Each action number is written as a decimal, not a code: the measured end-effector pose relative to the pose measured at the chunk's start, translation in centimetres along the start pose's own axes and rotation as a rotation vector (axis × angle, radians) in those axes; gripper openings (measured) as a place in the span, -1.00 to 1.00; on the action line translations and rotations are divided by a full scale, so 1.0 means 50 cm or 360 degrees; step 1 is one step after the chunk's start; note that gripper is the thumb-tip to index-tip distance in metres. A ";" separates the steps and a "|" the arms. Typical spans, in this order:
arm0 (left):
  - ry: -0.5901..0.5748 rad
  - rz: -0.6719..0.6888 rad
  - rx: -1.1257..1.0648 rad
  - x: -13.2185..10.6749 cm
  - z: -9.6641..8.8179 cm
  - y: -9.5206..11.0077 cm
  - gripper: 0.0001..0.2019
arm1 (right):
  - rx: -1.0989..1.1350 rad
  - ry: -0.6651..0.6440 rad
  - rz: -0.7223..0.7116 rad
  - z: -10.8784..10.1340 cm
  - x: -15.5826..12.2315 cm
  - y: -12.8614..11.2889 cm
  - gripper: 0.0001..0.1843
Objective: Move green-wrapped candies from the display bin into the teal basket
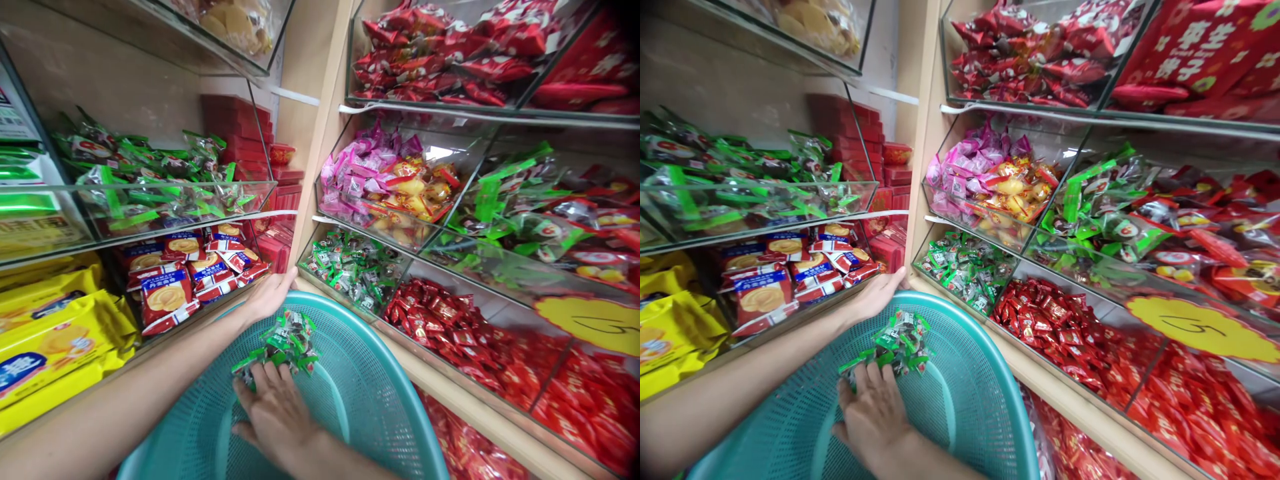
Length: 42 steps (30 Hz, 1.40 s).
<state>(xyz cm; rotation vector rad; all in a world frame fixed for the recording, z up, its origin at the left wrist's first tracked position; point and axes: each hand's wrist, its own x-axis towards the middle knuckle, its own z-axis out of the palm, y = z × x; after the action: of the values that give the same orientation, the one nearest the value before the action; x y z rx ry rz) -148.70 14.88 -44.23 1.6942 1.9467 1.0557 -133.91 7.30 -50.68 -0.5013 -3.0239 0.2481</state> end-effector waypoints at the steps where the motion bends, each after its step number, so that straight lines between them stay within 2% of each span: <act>1: 0.0000 0.0006 0.0003 0.000 0.000 0.000 -0.31 | -0.0010 -0.0009 0.0018 0.006 0.002 -0.003 -0.39; 7: 0.0040 0.0000 -0.0007 0.001 0.001 -0.001 -0.33 | -0.0063 0.0113 0.0040 0.017 0.000 -0.016 -0.36; 10: 0.0040 -0.0003 -0.0008 0.001 0.001 -0.001 -0.33 | -0.0074 0.0251 0.0005 -0.015 -0.001 -0.014 -0.35; 12: 0.0040 -0.0002 -0.0009 0.000 0.001 -0.001 -0.33 | -0.0065 0.0412 0.0048 -0.054 0.000 -0.002 -0.46; 15: 0.0026 0.0017 -0.0003 -0.001 0.000 0.000 -0.33 | -0.0088 0.0744 0.0275 -0.121 -0.002 0.046 -0.62; 17: 0.0012 0.0028 0.0007 -0.001 -0.001 0.000 -0.32 | -0.0195 0.0958 0.0501 -0.155 -0.008 0.097 -0.62; 20: -0.0001 0.0021 0.0005 0.000 -0.002 0.000 -0.33 | -0.0438 0.1157 0.0874 -0.174 -0.021 0.176 -0.59; 22: -0.0012 0.0020 -0.0007 0.001 -0.001 0.000 -0.33 | -0.0546 0.1148 0.1029 -0.169 -0.027 0.212 -0.55; 24: -0.0018 0.0031 -0.0014 0.001 -0.001 -0.001 -0.33 | -0.0599 0.1074 0.1090 -0.160 -0.028 0.229 -0.51; 28: 0.0003 0.0027 -0.0018 0.001 -0.001 -0.002 -0.34 | -0.0673 0.0927 0.1137 -0.148 -0.021 0.228 -0.44; 33: 0.0013 -0.0001 -0.0015 0.000 -0.002 -0.004 -0.34 | -0.0686 0.0838 0.1226 -0.148 -0.012 0.228 -0.39; 36: 0.0022 -0.0005 -0.0017 -0.001 -0.002 -0.005 -0.33 | -0.0671 0.0872 0.1212 -0.148 -0.012 0.231 -0.40; 42: 0.0031 0.0002 0.0003 0.001 -0.001 -0.007 -0.34 | -0.0601 0.1096 0.1065 -0.151 -0.025 0.232 -0.43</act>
<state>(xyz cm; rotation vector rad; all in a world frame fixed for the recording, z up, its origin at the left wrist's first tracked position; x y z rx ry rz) -149.00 14.89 -44.43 1.6925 1.9593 1.0749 -128.39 18.85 -45.23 -1.2990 -2.1434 -0.3996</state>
